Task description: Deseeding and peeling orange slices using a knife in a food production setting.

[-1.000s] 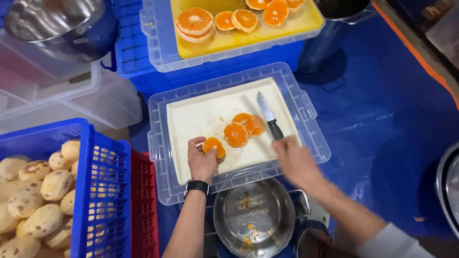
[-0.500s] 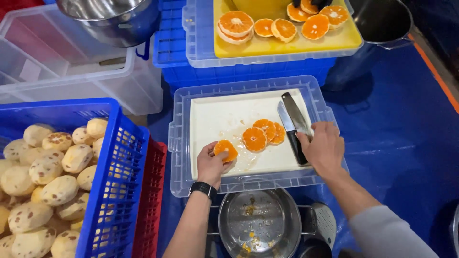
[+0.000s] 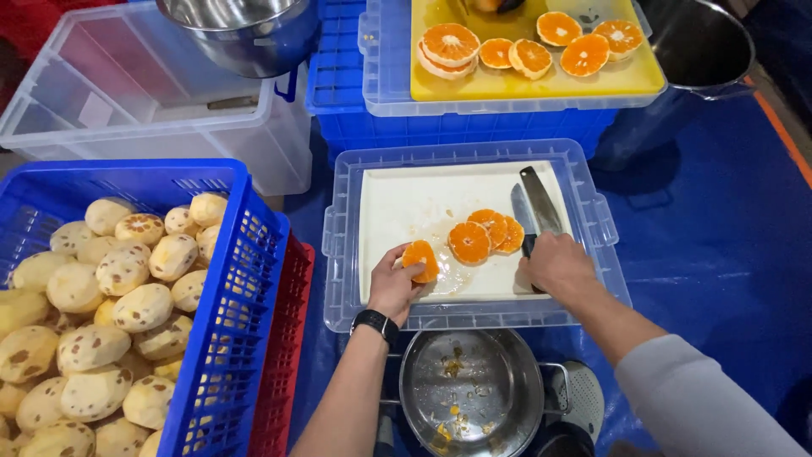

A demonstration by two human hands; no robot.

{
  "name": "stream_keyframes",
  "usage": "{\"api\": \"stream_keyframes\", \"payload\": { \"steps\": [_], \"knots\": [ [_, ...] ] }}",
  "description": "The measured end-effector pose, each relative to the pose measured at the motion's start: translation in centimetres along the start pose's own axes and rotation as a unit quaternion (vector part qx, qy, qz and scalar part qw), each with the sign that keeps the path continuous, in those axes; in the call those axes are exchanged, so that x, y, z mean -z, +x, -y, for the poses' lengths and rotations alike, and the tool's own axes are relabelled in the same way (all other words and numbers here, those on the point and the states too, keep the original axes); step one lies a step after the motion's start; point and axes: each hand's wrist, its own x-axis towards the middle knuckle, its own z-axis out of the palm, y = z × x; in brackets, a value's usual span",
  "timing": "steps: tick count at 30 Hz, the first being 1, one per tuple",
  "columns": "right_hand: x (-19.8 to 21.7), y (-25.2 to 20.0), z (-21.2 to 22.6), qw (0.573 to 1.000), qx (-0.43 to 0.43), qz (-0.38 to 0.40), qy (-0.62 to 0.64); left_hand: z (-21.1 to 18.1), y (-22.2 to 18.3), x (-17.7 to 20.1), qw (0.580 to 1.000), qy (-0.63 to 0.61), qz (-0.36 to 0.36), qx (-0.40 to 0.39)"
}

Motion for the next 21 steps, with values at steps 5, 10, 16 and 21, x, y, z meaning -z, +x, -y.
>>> {"api": "stream_keyframes", "payload": {
  "steps": [5, 10, 16, 21],
  "knots": [
    [0.0, 1.2, -2.2, 0.995, -0.059, 0.030, 0.081, 0.0, 0.0, 0.6, 0.999, 0.009, 0.043, 0.004],
    [0.5, -0.3, -6.2, 0.980, 0.003, 0.015, 0.199, -0.7, -0.3, 0.1, 0.995, 0.091, 0.041, -0.001],
    [4.3, -2.7, -7.0, 0.989, 0.066, 0.050, 0.127, -0.4, 9.0, 0.3, 0.971, 0.223, -0.054, -0.062],
    [8.2, -3.9, -5.3, 0.985, 0.069, 0.085, 0.134, -4.0, 9.5, -2.3, 0.955, 0.288, -0.002, -0.073]
  ]
}}
